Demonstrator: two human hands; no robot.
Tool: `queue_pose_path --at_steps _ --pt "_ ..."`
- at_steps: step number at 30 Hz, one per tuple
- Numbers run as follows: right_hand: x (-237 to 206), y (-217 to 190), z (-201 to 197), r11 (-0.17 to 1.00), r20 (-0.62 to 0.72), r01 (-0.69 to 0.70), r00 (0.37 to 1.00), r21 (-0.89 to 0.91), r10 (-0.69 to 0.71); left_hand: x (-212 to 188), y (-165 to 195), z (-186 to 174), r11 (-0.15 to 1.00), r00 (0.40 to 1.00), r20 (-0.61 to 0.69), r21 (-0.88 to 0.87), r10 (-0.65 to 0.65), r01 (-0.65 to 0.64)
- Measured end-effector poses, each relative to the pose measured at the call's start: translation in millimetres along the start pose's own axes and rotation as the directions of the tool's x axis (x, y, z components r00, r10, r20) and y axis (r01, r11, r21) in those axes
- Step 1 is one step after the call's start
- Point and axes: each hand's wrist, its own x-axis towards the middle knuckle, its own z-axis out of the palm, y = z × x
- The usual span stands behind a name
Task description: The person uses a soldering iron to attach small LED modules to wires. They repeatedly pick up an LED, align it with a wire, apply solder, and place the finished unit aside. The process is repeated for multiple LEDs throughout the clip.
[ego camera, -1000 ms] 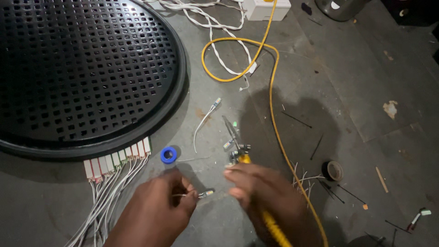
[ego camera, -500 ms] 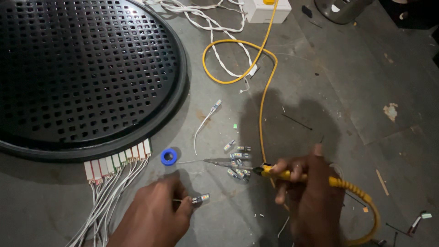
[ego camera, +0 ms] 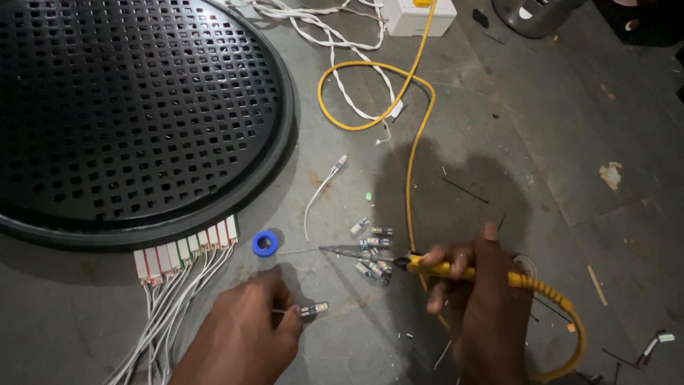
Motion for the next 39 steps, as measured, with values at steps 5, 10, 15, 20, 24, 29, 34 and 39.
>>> queue_pose_path --at_steps 5,10,15,20,24,29,34,39 --pt "0 -2 -1 0.999 -0.046 -0.054 0.997 0.01 0.054 3 5 -4 0.997 0.993 0.092 0.018 -0.07 0.068" --pt "0 -4 0 0.999 0.04 -0.018 0.999 0.048 0.016 0 5 -1 0.999 0.999 0.049 0.033 -0.007 0.005" --pt "0 -2 -2 1.0 0.004 -0.009 1.0 0.024 0.009 0 3 0 1.0 0.999 0.032 0.012 0.004 -0.004" --pt "5 5 -6 1.0 0.012 -0.014 1.0 0.009 0.014 2 0 2 0.999 0.999 0.024 0.003 0.034 -0.034" --pt "-1 3 -5 0.992 0.108 0.038 0.993 0.12 -0.051 2 -2 6 0.999 1.0 0.0 0.023 0.031 -0.031" --pt "-25 -9 -1 0.766 0.399 0.621 0.752 -0.164 -0.524 4 -4 7 0.999 0.999 -0.034 -0.015 0.042 -0.042" --pt "-33 6 12 0.196 0.764 0.941 0.338 -0.276 -0.549 3 -1 14 0.998 0.994 -0.091 0.0 0.068 -0.068" --pt "-37 26 21 0.206 0.828 0.89 0.454 -0.406 -0.33 -1 5 14 0.996 0.992 -0.099 -0.028 0.077 -0.08"
